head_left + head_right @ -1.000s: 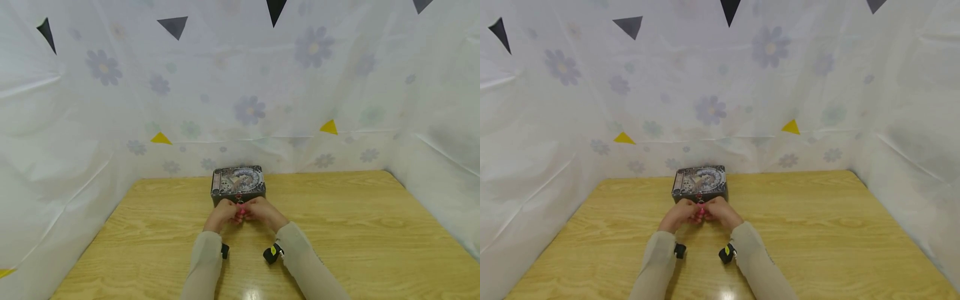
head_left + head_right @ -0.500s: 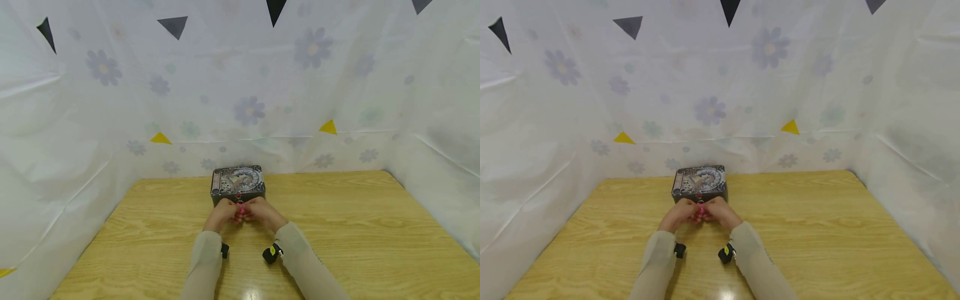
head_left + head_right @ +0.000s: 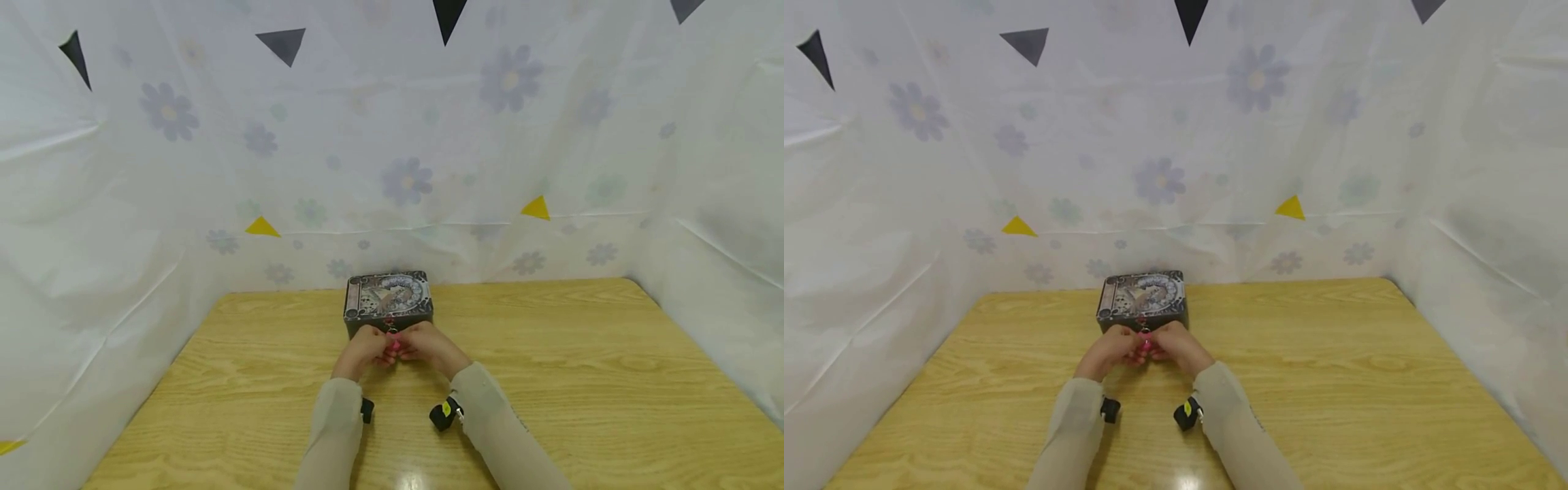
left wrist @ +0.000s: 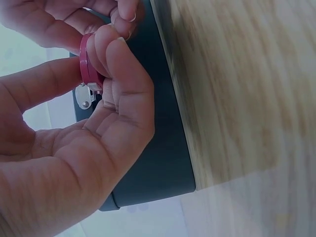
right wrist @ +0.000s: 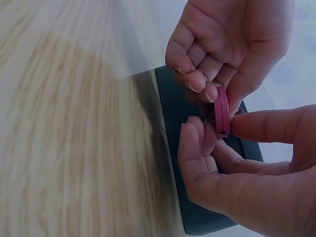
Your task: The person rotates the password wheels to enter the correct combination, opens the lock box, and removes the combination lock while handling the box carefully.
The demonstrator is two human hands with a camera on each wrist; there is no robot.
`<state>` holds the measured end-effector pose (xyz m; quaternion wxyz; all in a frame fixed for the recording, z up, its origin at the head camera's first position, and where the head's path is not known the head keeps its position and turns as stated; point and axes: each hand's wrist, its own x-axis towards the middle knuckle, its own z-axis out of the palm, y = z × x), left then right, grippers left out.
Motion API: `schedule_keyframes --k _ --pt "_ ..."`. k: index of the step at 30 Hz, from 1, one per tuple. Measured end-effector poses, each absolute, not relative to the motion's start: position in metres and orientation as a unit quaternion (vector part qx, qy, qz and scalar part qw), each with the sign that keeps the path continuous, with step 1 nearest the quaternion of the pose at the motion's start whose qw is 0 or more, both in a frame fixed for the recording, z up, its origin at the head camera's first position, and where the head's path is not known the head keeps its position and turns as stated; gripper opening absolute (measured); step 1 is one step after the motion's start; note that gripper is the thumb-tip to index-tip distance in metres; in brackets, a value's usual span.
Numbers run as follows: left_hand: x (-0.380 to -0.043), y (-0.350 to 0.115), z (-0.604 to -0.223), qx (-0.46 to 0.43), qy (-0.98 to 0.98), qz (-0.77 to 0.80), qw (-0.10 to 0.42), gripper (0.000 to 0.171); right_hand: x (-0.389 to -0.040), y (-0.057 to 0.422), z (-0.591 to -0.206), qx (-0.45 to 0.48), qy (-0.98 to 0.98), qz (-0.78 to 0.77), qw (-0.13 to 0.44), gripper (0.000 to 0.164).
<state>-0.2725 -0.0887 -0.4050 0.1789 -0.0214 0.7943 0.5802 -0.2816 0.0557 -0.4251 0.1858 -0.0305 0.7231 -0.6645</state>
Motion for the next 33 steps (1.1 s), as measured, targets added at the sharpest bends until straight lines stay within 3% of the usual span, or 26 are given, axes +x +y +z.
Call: schedule_keyframes --k 25,33 --pt "-0.2723 -0.0891 -0.4042 -0.02 0.793 0.582 0.18 0.018 -0.2805 0.0531 -0.4265 -0.02 0.726 -0.662 0.186 0.029" --pt "-0.2725 -0.0903 -0.4056 -0.02 0.799 0.571 0.186 0.027 -0.2813 0.0536 -0.4292 -0.013 0.734 -0.655 0.178 0.029"
